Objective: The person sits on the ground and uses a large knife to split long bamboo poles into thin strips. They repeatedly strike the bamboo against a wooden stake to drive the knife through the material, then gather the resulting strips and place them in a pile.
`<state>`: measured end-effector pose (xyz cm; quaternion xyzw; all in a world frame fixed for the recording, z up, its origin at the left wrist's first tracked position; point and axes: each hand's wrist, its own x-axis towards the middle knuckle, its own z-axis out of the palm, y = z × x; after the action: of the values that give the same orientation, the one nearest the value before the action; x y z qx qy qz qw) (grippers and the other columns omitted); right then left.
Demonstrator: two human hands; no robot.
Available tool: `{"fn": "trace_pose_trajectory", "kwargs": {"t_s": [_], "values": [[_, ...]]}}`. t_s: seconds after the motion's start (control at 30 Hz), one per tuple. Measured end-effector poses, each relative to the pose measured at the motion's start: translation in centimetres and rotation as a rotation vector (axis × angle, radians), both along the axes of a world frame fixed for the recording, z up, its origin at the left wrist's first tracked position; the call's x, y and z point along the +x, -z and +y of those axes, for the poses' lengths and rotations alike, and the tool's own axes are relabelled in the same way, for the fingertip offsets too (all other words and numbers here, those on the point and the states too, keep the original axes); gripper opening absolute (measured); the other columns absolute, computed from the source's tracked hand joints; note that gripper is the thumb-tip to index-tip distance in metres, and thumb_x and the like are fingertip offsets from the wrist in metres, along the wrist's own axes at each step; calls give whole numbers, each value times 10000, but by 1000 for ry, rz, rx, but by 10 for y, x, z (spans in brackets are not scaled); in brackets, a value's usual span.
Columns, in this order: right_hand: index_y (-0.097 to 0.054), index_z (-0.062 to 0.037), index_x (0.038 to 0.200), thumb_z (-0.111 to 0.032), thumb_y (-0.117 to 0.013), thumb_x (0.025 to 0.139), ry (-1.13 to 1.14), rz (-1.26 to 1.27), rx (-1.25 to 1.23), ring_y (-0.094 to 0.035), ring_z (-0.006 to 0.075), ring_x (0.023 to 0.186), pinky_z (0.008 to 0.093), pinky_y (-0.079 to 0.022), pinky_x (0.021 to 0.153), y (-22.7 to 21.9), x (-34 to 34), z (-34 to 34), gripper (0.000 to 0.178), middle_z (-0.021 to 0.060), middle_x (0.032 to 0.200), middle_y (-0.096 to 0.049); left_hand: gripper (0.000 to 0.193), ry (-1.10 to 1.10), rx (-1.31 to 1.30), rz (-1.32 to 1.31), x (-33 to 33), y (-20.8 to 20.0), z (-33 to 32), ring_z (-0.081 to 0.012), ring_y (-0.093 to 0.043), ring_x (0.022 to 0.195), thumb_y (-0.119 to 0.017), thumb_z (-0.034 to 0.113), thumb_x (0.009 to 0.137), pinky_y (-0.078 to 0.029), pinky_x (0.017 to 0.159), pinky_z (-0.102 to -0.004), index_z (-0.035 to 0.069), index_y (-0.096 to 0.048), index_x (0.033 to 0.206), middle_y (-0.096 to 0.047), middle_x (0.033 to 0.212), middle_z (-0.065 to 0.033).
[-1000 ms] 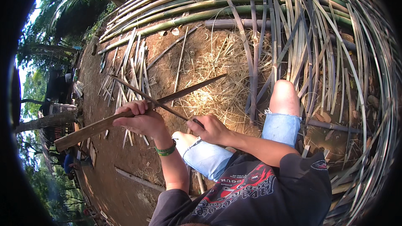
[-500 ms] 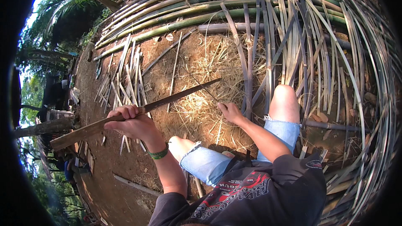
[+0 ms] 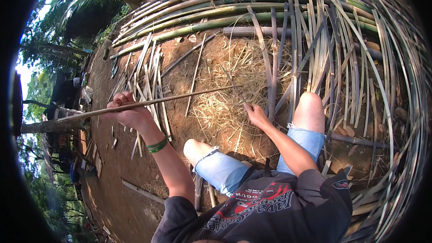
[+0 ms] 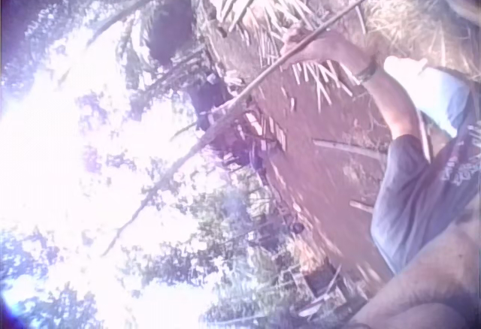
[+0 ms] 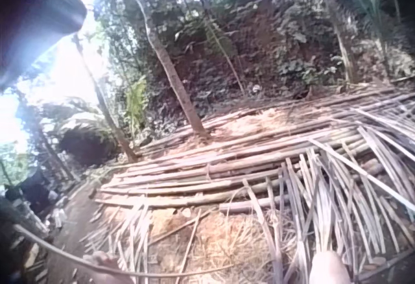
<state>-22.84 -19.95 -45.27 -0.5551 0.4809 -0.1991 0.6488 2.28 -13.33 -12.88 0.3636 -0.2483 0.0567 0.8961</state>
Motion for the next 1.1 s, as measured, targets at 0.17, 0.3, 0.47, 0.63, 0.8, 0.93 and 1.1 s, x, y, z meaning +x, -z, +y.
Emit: {"fn": "trace_pose_trajectory", "kwargs": {"t_s": [0.17, 0.3, 0.47, 0.63, 0.8, 0.93, 1.1], "values": [[-570, -11, 1016, -445, -499, 1015, 11, -77, -1, -496, 116, 437, 296, -388, 424, -22, 2, 16, 440, 18, 563, -509, 665, 339, -52, -251, 14, -4, 34, -103, -345, 532, -331, 786, 905, -332, 485, -234, 142, -356, 742, -329, 582, 4], [-611, -5, 1005, -450, -504, 1009, -33, -79, -7, -532, 133, 468, 317, -409, 457, -24, 8, 27, 458, 28, 561, -522, 719, 360, 120, -334, 13, 7, 43, -92, -332, 521, -380, 838, 836, -294, 456, -225, 120, -384, 796, -319, 579, 13], [-613, 40, 932, -420, -503, 1010, -160, -111, -218, -626, 227, 677, 363, -458, 616, -56, 26, 52, 480, 141, 709, -614, 775, 343, 171, -225, -25, 16, 37, -84, -259, 468, -350, 882, 776, -225, 420, -237, 110, -389, 832, -300, 547, 24], [-623, 31, 892, -408, -503, 1010, -295, -343, -288, -522, 231, 553, 408, -413, 551, -116, 45, 71, 470, 139, 618, -580, 771, 464, 72, -275, -22, 28, 40, -84, -194, 435, -344, 890, 774, -180, 417, -245, 121, -355, 832, -248, 512, 27], [-520, -31, 646, -464, -462, 1010, -236, -230, -338, -416, 174, 478, 406, -346, 485, -16, 56, 53, 569, 49, 511, -451, 773, 314, 91, -171, -15, 27, 42, -84, -187, 431, -380, 895, 758, -161, 413, -248, 125, -332, 807, -237, 504, 25], [-513, 8, 625, -593, -400, 985, -127, 335, 103, -573, 219, 546, 452, -461, 617, 78, 26, -2, 709, 80, 535, -498, 769, 631, 31, -253, 8, 30, 40, -76, -173, 422, -408, 895, 749, -147, 404, -254, 131, -316, 759, -237, 487, 39], [-545, 15, 680, -495, -440, 1012, -230, -53, -65, -448, 176, 527, 413, -380, 534, -30, 40, 34, 618, 74, 532, -461, 781, 935, -16, -375, 20, 27, 33, -66, -169, 395, -483, 896, 714, -130, 386, -262, 134, -312, 709, -245, 455, 52]]}}
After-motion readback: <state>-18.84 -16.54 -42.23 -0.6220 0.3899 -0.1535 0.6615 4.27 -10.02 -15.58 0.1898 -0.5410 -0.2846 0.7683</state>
